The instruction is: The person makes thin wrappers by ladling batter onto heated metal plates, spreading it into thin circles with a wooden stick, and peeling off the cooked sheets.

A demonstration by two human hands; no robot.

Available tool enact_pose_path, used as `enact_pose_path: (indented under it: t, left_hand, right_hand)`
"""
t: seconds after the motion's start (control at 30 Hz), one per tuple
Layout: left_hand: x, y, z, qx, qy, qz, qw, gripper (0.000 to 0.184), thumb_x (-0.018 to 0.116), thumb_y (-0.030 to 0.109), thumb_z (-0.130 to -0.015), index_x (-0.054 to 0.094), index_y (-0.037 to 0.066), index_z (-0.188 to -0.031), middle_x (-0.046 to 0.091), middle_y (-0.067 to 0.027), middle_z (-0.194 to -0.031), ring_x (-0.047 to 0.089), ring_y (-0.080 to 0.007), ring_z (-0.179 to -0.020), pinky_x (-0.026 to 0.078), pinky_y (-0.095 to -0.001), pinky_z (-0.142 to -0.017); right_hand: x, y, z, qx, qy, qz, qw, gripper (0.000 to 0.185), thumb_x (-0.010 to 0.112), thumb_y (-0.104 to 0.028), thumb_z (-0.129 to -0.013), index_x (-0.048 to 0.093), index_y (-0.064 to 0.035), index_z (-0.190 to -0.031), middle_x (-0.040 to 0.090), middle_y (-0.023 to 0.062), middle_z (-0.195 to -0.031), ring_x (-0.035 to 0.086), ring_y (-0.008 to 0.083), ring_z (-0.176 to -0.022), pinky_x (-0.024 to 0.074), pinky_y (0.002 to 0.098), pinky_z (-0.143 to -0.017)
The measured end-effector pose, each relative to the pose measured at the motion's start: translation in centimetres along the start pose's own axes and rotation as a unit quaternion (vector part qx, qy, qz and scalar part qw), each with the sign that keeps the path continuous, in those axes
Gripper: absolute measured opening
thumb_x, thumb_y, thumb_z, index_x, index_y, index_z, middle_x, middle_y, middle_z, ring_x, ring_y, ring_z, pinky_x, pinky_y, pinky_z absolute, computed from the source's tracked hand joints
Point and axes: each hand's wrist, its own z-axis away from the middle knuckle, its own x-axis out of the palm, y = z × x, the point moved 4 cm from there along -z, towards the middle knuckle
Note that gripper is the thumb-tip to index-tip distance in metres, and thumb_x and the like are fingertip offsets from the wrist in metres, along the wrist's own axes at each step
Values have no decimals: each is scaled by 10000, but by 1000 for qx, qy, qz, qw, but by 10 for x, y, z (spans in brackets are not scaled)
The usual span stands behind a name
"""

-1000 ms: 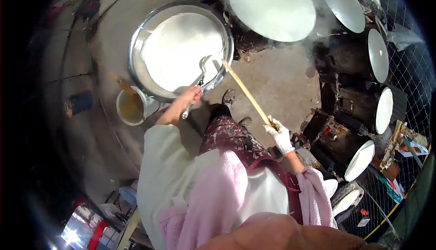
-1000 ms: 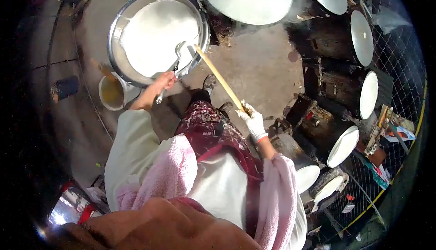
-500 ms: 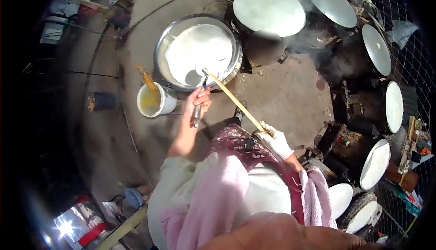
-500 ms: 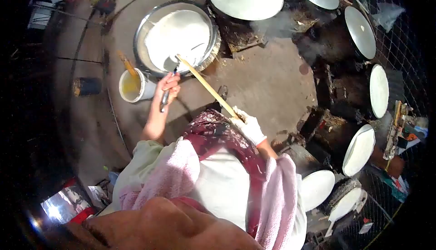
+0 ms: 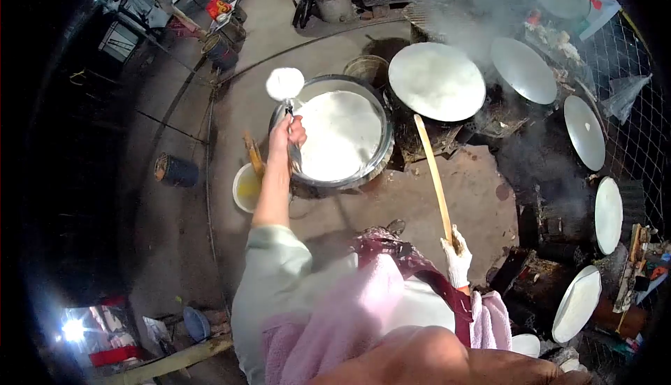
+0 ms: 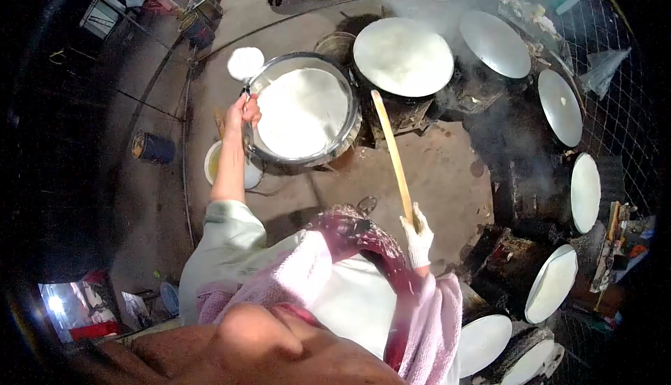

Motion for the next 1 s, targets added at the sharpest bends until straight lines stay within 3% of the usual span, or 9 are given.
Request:
enact_pose_path:
  t: [0.07,0.2,0.33,0.53,0.67,0.73,0.93,0.97,1.0]
  left_hand:
    - [28,6,29,90,37,-170,981,288,411,264,-1025,524,-1,-1014,419,16,-604,344,-82,-410,264,-228,-400]
    - [48,-3,58,64,1,-338,939,269,408,217,-1022,518,-28,-1009,420,-16,-604,389,-108,-406,298,-237,-369]
    - [75,-52,33,-160,-118,-189,962,337,421,301,-1013,581,6,-984,412,25,-604,317,-76,-370,255,-237,-370]
    - [114,-197,22,-475,-218,-50,851,294,434,313,-1015,553,46,-1048,337,93,-586,266,-17,-370,256,-206,-403]
    - [235,-256,38,-538,-307,-130,774,304,411,311,-1019,561,47,-1044,371,77,-620,252,-44,-381,273,-236,-435]
    - [292,-290,29,-540,-390,-131,734,314,397,306,-1024,580,53,-1059,374,77,-631,276,-46,-392,282,-242,-439]
    - [454,-343,43,-502,-396,-255,725,326,439,290,-1013,601,8,-1030,387,50,-606,278,-54,-349,249,-235,-385]
    - [480,-356,46,-526,-415,-229,706,333,441,298,-1013,603,8,-1025,380,52,-595,295,-51,-348,252,-236,-381]
    - [507,-370,45,-527,-417,-234,703,329,437,295,-1015,601,11,-1031,381,58,-601,291,-43,-346,250,-235,-377]
  right_hand:
    - [-10,6,-1,-3,13,-1,1000,505,676,96,-807,518,74,-1286,519,158,-1356,535,188,-1172,463,315,-988]
    - [-26,1,15,30,61,34,997,488,688,40,-825,528,57,-1285,549,140,-1320,545,181,-1161,452,296,-992]
    - [-29,-57,38,-2,168,72,983,514,762,-65,-793,570,24,-1262,637,125,-1189,599,146,-1035,472,260,-914]
    - [-72,-30,64,10,317,47,947,555,790,-101,-773,561,28,-1262,633,120,-1196,581,133,-1069,449,259,-960]
    - [-141,-5,86,26,441,0,897,514,791,-44,-746,600,28,-1218,653,103,-1139,605,140,-1023,471,267,-928]
    - [-166,-20,86,135,461,-46,876,553,784,-75,-769,559,13,-1267,628,104,-1188,576,147,-1087,438,283,-978]
    - [-275,8,107,129,578,-50,804,652,851,-208,-710,558,16,-1247,623,75,-1212,576,143,-1092,419,261,-986]
    - [-295,-39,103,170,592,89,783,668,844,-281,-710,559,-26,-1258,648,96,-1176,619,177,-1049,455,278,-940]
    - [-313,-82,109,310,520,191,773,586,676,-498,-826,555,-116,-1254,661,110,-1068,661,249,-940,523,361,-798]
